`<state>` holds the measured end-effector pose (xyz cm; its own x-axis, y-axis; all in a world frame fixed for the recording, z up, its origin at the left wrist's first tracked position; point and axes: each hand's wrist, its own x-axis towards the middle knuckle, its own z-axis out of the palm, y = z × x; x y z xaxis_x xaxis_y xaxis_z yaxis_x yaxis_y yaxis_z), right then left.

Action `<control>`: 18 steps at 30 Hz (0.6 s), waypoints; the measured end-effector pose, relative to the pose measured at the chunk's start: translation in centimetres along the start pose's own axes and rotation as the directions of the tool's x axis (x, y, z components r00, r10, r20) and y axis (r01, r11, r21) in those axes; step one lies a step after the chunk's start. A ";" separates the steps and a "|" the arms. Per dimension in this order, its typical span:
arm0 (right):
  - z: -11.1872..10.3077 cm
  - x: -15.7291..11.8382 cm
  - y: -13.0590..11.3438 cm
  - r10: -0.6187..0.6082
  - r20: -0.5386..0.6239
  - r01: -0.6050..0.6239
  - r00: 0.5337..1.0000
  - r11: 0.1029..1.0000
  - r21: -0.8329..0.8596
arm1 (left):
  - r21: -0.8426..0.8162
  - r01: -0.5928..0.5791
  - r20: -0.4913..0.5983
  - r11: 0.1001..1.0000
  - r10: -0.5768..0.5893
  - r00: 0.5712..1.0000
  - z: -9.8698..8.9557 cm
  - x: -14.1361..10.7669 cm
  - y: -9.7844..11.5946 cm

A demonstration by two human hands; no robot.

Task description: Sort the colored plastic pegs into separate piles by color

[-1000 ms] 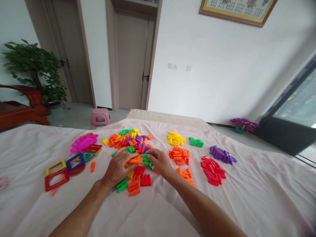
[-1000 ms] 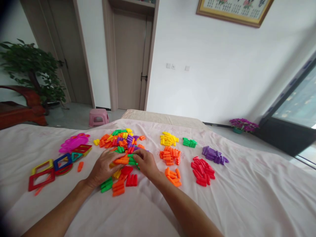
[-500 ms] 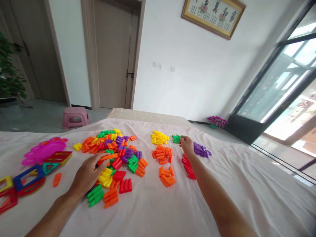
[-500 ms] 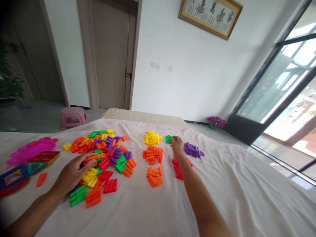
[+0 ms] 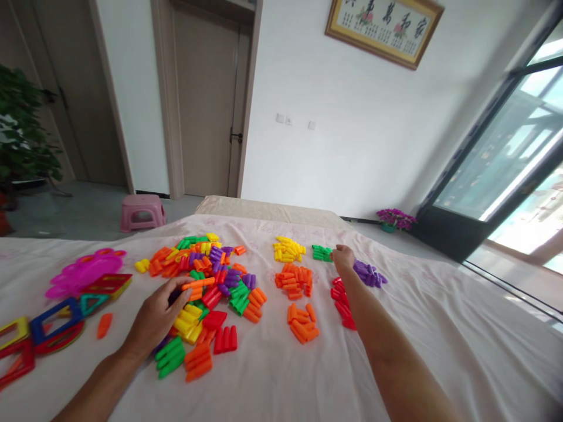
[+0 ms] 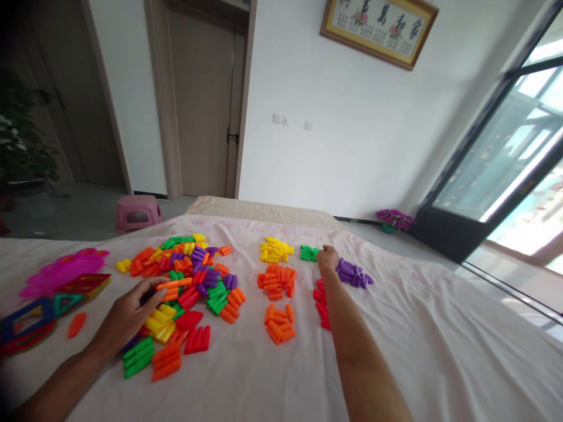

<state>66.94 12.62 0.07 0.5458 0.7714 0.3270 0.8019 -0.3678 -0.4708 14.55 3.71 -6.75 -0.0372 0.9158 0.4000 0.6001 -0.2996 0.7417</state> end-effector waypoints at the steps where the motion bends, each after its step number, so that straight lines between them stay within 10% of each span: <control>1: 0.2 -0.3 -0.6 0.014 -0.024 -0.014 1.000 1.000 0.008 | -0.022 0.018 0.004 1.000 -0.018 1.000 -0.1 0.0 0.2; 6: 2.3 -5.8 -8.0 -0.269 0.073 0.219 0.960 0.888 0.404 | -0.160 0.084 0.042 0.983 -0.079 0.996 -0.2 0.0 0.8; 13: 3.0 -19.5 -19.6 -0.874 0.184 0.667 0.449 0.465 0.582 | -0.321 0.137 0.085 0.937 -0.115 0.990 -0.3 0.1 1.3; 18: 3.3 -22.7 -21.6 -0.906 0.203 0.799 0.372 0.424 0.426 | -0.373 0.171 0.126 0.912 -0.133 0.983 -0.4 0.1 1.8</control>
<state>36.46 4.77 0.10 -0.5723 0.7258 0.3816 0.6728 0.6817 -0.2875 15.25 3.15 -5.17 -0.0155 0.9737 0.2272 0.2431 -0.2167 0.9455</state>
